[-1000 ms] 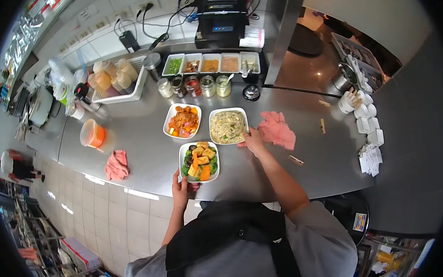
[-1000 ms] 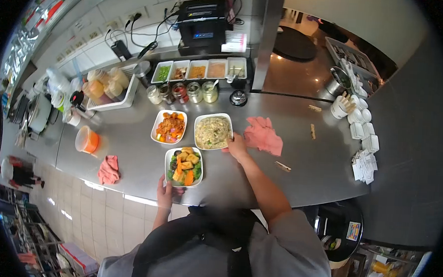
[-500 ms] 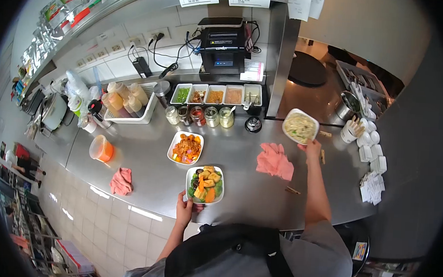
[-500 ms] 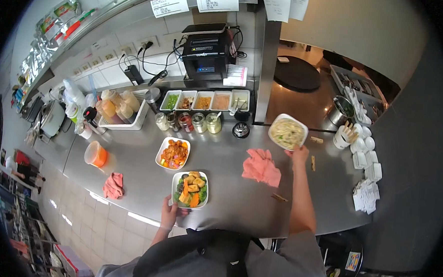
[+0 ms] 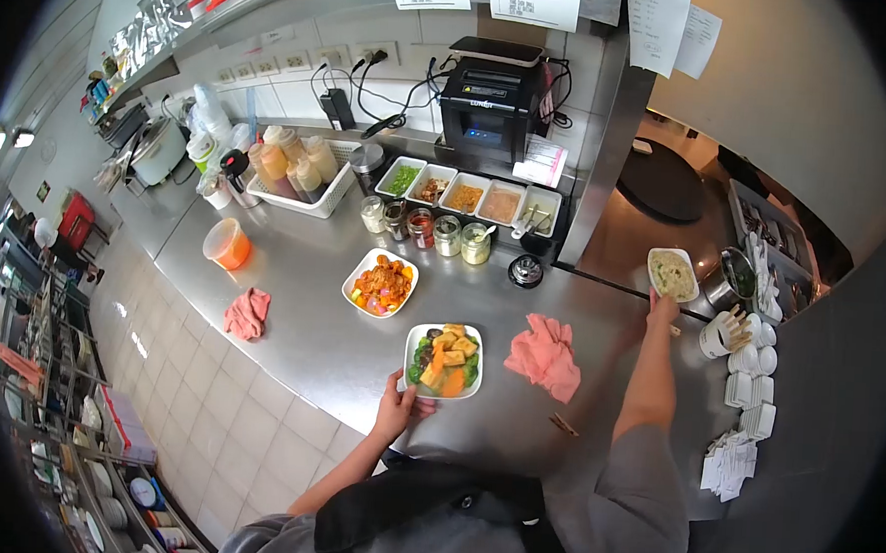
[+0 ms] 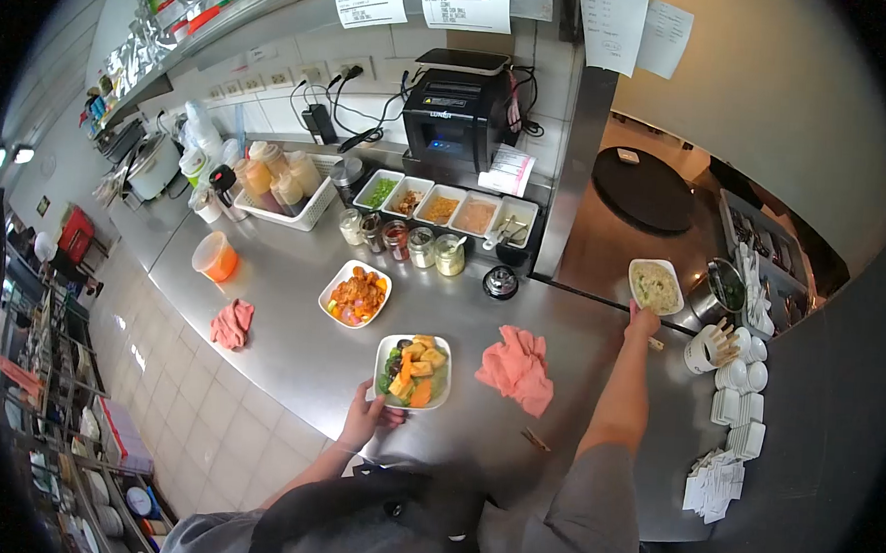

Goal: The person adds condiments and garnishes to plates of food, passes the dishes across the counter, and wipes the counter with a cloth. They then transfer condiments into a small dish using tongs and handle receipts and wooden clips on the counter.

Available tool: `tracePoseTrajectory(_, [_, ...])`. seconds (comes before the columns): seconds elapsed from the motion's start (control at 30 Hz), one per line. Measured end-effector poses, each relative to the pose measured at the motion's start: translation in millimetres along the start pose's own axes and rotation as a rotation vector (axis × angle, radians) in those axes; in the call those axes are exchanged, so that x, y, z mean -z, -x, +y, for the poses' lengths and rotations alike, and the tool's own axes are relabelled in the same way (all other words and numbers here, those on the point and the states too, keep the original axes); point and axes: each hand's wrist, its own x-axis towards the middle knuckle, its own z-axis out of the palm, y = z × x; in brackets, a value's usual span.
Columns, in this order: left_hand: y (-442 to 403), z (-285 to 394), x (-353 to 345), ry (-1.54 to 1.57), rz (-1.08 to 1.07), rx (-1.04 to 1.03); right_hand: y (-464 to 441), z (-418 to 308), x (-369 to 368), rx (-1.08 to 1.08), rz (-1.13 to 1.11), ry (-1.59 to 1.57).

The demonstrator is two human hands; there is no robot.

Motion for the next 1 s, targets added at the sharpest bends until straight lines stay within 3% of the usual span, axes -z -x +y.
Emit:
tracePoseTrajectory(0.07, [-1, -1, -9, -0.008, -0.04, 0.014, -20, 4, 0, -0.124, -0.214, -0.164])
tracePoseTrajectory(0.1, [-1, -2, -13, -0.004, -0.036, 0.013, -13, 1, -9, -0.124, -0.219, -0.16])
tracePoseTrajectory(0.2, [0, 3, -22, -0.072, -0.143, 0.033, 13, 13, -28, -0.08, -0.32, 0.295])
tracePoseTrajectory(0.3, [4, 16, -35, 0.055, -0.152, 0.069, 151, -17, -33, -0.131, -0.893, 0.535])
tracePoseTrajectory(0.37, [-3, 3, -33, 0.101, -0.172, 0.088, 228, -28, -24, -0.316, -1.248, 0.767])
tracePoseTrajectory(0.4, [-3, 9, -34, 0.094, -0.162, 0.105, 267, -38, -22, -0.526, -1.32, 0.817])
tracePoseTrajectory(0.5, [-8, 14, -31, 0.066, -0.16, 0.122, 331, -2, 5, -0.642, -1.37, 1.056])
tracePoseTrajectory(0.57, [-9, 13, -27, 0.062, -0.166, 0.135, 364, 34, 23, -0.471, -1.081, 0.86])
tracePoseTrajectory(0.6, [-11, 11, -25, 0.058, -0.185, 0.128, 374, 48, 29, -0.473, -1.074, 0.857])
tracePoseTrajectory(0.67, [-11, 14, -25, 0.049, -0.207, 0.125, 388, 66, 31, -0.46, -0.917, 0.461])
tracePoseTrajectory(0.9, [-10, 16, -31, 0.041, -0.21, 0.115, 387, 77, 9, -0.24, -0.907, 0.525])
tracePoseTrajectory(1.0, [-7, 30, -37, 0.051, -0.238, 0.131, 388, 58, 7, -0.259, -0.839, 0.513])
